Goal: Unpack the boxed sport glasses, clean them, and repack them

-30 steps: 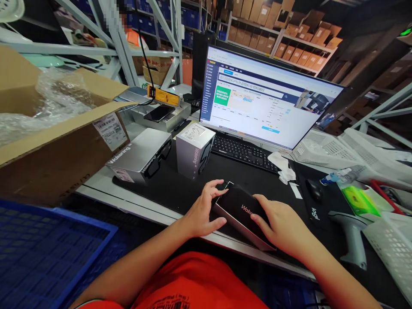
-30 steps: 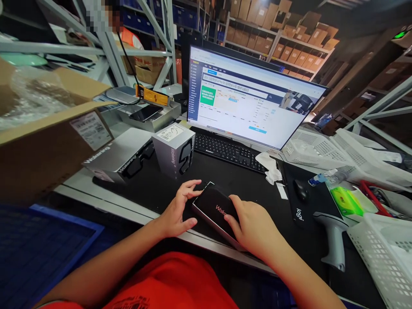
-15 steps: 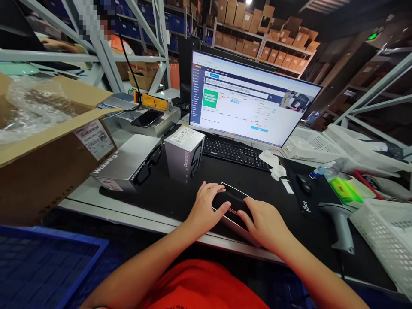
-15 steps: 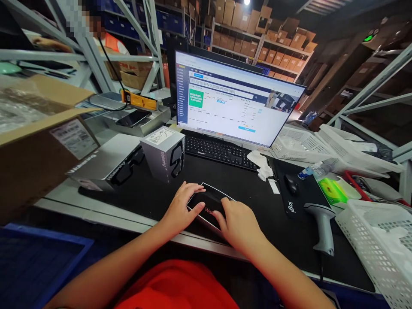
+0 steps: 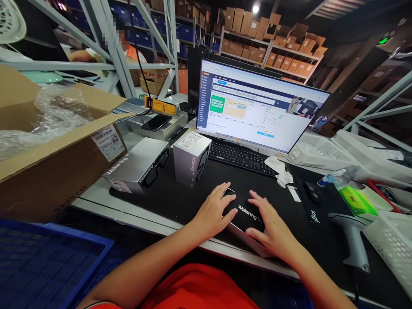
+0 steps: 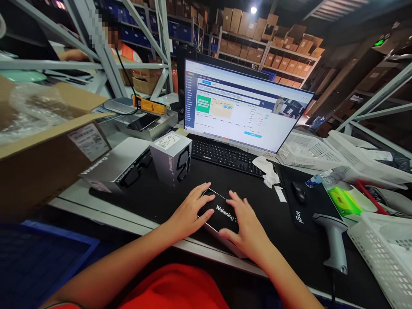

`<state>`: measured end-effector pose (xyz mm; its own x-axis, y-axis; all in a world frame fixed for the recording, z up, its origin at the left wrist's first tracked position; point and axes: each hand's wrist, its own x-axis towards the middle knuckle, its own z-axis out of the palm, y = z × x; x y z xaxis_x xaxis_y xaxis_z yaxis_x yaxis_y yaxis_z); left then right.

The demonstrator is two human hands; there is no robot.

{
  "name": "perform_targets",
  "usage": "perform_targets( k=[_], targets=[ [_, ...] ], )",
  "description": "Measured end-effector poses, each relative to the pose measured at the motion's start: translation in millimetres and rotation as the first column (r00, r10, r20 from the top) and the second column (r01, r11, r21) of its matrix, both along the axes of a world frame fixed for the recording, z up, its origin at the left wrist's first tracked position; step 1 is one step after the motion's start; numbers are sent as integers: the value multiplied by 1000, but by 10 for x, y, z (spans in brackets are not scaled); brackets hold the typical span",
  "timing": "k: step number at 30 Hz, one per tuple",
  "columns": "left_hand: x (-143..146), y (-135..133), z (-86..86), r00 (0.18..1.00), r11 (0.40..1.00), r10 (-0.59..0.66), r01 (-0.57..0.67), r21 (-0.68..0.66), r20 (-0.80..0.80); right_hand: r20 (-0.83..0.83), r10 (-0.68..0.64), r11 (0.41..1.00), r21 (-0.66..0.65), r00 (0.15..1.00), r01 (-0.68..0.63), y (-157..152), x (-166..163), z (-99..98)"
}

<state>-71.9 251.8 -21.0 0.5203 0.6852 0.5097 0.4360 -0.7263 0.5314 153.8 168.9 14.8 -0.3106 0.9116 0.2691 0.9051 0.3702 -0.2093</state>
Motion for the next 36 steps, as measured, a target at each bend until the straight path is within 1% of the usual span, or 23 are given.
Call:
perform_targets(
  k=[2, 5, 7, 8, 10, 12, 14, 15, 17, 19, 21, 23, 24, 25, 26, 27, 28, 29, 30, 31, 33, 34, 36],
  targets=[
    [-8, 4, 21, 998, 1000, -12, 10, -18, -70, 37, 50, 982, -183, 998, -42, 14, 3, 41],
    [3, 4, 39, 988, 1000, -16, 13, -23, -153, 121, 74, 946, -322, 990, -31, 41, -31, 99],
    [2, -1, 72, 984, 999, -18, 24, 31, -179, 157, 61, 934, -358, 986, 0, 44, -70, 114],
    [-11, -2, 110, 982, 996, -19, 34, 79, -187, 169, 31, 934, -355, 985, 31, 39, -88, 112],
    [-74, 7, 249, 982, 979, -1, 40, 200, -189, 172, -41, 939, -330, 984, 96, 25, -114, 92],
    [-184, 46, 464, 985, 949, 79, -27, 315, -153, 141, -86, 944, -305, 986, 126, 17, -120, 64],
    [-319, 135, 694, 973, 908, 225, -188, 375, -56, 102, -95, 948, -294, 990, 121, 23, -110, 43],
    [-386, 201, 786, 952, 883, 306, -286, 371, 6, 88, -93, 951, -288, 992, 115, 29, -103, 38],
    [-498, 368, 878, 887, 832, 446, -461, 309, 121, 72, -96, 954, -277, 993, 113, 38, -93, 37],
    [-566, 554, 837, 823, 806, 539, -566, 176, 177, 59, -103, 954, -276, 993, 115, 38, -94, 42],
    [-602, 713, 721, 792, 802, 582, -596, 29, 183, 45, -115, 952, -280, 992, 123, 32, -105, 47],
    [-634, 813, 613, 785, 806, 587, -589, -59, 198, 33, -131, 947, -292, 991, 135, 30, -111, 52],
    [-657, 837, 579, 775, 807, 587, -583, -90, 234, 27, -134, 943, -303, 991, 136, 32, -105, 57],
    [-686, 848, 558, 753, 807, 586, -574, -137, 298, 16, -134, 939, -317, 991, 132, 37, -88, 64],
    [-719, 848, 547, 706, 807, 588, -542, -232, 395, 2, -129, 935, -333, 992, 122, 43, -60, 75],
    [-752, 841, 540, 630, 803, 596, -471, -366, 497, -16, -125, 934, -339, 992, 112, 48, -19, 92],
    [-781, 831, 531, 536, 784, 618, -361, -506, 575, -35, -125, 939, -326, 992, 107, 50, 33, 113],
    [-802, 818, 516, 449, 747, 650, -226, -625, 614, -52, -133, 951, -287, 990, 113, 48, 92, 139],
    [-812, 806, 492, 388, 695, 685, -94, -713, 617, -66, -147, 967, -221, 987, 129, 39, 151, 169],
    [-809, 793, 460, 359, 636, 718, 12, -772, 597, -80, -164, 979, -133, 983, 152, 25, 205, 203],
    [-765, 763, 383, 364, 530, 759, 136, -837, 540, -122, -185, 980, 49, 975, 192, -19, 276, 270],
    [-728, 746, 346, 367, 481, 772, 196, -854, 519, -147, -179, 974, 114, 973, 196, -46, 287, 300],
    [-638, 705, 291, 367, 400, 790, 299, -867, 491, -182, -139, 970, 174, 973, 171, -104, 259, 338]
  ],
)
